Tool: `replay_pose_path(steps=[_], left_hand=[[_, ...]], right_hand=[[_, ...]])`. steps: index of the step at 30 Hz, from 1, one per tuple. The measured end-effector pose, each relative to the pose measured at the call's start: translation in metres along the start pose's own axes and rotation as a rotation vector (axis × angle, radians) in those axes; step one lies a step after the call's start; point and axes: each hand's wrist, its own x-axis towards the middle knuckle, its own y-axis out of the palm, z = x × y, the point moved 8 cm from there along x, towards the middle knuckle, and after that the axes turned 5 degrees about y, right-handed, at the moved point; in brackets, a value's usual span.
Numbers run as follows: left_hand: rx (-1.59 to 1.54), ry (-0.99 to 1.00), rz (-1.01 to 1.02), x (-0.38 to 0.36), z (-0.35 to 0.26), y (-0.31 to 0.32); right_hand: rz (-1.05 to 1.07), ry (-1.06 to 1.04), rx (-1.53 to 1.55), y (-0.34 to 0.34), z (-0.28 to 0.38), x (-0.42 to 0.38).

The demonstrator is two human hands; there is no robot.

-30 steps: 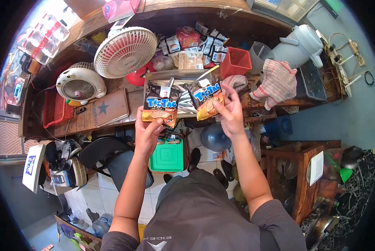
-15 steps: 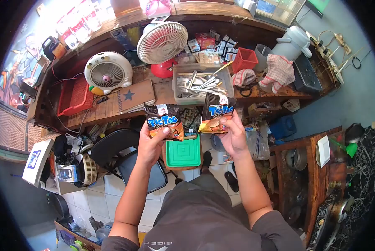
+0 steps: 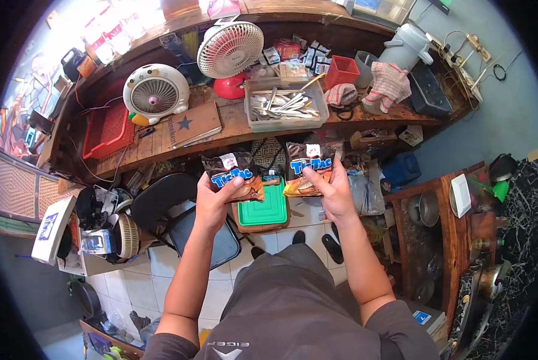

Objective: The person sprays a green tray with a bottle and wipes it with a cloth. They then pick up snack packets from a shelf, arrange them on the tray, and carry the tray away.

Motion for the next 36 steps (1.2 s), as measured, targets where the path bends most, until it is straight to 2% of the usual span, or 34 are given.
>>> replay_pose_path(steps=[7,13,21,28,36], left_hand=[[0.042,0.009,-0.010,-0.005,0.013,0.027],[0.044,-0.015,-0.079,-0.003,0.047,0.060],[0.035,-0.044,-0.194,-0.017,0.091,0.083],[0.087,-0.049,-0.336,-0.040,0.091,0.067],[0.062,-0.031,-0.367,-0.060,0.075,0.049]], right_hand=[[0.028,0.028,-0.043,-0.021,0.008,0.000],[0.049,0.117,-0.129,-0.058,0.012,-0.002],[0.085,0.217,-0.083,-0.100,-0.005,0.003],[0.182,0.267,-0.094,-0.088,-0.025,0.007],[0.231,0.263,-0.051,-0.063,-0.036,0.000]])
